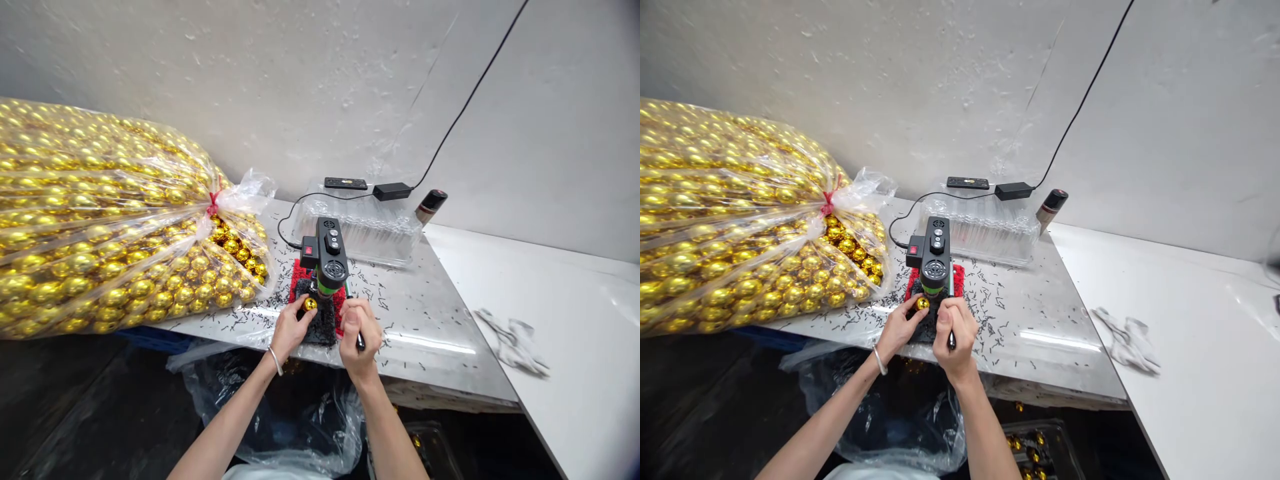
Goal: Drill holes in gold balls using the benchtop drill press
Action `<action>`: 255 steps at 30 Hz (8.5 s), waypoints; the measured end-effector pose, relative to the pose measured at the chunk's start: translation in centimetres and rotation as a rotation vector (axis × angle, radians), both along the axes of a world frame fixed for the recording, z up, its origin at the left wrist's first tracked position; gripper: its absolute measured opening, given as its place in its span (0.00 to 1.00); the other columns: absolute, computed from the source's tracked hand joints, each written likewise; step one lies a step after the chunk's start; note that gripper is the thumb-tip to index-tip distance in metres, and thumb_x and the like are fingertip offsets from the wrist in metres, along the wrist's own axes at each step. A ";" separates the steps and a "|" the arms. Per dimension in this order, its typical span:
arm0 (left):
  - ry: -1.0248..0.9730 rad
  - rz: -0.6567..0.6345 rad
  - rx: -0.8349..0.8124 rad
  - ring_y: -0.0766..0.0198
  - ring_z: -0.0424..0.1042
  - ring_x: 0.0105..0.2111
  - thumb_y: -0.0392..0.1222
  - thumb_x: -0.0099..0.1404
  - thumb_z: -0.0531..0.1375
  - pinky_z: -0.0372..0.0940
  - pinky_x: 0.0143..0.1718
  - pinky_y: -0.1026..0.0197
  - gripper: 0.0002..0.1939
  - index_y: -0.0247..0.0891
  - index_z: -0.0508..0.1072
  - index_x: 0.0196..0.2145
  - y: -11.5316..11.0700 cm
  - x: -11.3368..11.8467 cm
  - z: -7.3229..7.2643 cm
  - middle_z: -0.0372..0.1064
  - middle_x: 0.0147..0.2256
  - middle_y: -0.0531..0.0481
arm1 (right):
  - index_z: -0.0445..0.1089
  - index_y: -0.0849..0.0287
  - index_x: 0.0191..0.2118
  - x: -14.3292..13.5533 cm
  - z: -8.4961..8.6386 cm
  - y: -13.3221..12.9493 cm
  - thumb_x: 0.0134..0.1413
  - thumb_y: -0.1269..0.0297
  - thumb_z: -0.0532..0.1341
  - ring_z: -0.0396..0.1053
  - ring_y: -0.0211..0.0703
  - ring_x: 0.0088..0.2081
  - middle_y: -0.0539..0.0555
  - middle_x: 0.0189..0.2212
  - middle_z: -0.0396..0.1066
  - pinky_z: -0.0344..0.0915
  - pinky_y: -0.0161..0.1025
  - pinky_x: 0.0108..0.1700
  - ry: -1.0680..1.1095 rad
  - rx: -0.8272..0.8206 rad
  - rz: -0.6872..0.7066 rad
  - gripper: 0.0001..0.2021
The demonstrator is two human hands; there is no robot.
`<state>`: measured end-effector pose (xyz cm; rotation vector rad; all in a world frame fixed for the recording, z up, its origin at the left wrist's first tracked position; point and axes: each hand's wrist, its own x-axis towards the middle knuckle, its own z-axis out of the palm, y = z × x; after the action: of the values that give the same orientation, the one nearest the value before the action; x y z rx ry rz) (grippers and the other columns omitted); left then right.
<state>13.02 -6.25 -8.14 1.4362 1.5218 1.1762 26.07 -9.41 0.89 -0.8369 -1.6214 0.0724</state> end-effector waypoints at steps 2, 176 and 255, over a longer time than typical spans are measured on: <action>0.127 -0.004 0.078 0.53 0.73 0.44 0.43 0.60 0.61 0.65 0.49 0.50 0.20 0.37 0.74 0.50 0.0 0.1 -0.3 0.76 0.43 0.42 | 0.55 0.57 0.25 0.0 0.0 0.0 0.58 0.78 0.48 0.62 0.37 0.30 0.49 0.23 0.59 0.59 0.36 0.31 0.001 -0.003 0.001 0.13; 0.403 -0.495 0.208 0.38 0.67 0.51 0.54 0.56 0.64 0.61 0.49 0.35 0.33 0.64 0.62 0.58 -10.9 -3.0 -3.0 0.70 0.50 0.41 | 0.57 0.58 0.26 0.2 -0.1 0.2 0.57 0.79 0.49 0.59 0.37 0.27 0.50 0.24 0.59 0.56 0.36 0.29 0.000 0.024 0.030 0.11; -0.626 -0.010 -0.268 0.64 0.74 0.33 0.46 0.50 0.69 0.67 0.34 0.64 0.22 0.36 0.72 0.42 -0.3 -2.7 1.6 0.75 0.34 0.49 | 0.56 0.57 0.24 0.2 -1.0 0.1 0.57 0.79 0.48 0.62 0.37 0.29 0.50 0.23 0.60 0.59 0.36 0.29 -0.034 0.024 -0.007 0.13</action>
<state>10.33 -6.56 -6.49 0.7902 1.1673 1.2115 26.26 -9.35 -0.15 -0.8294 -1.6474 0.0338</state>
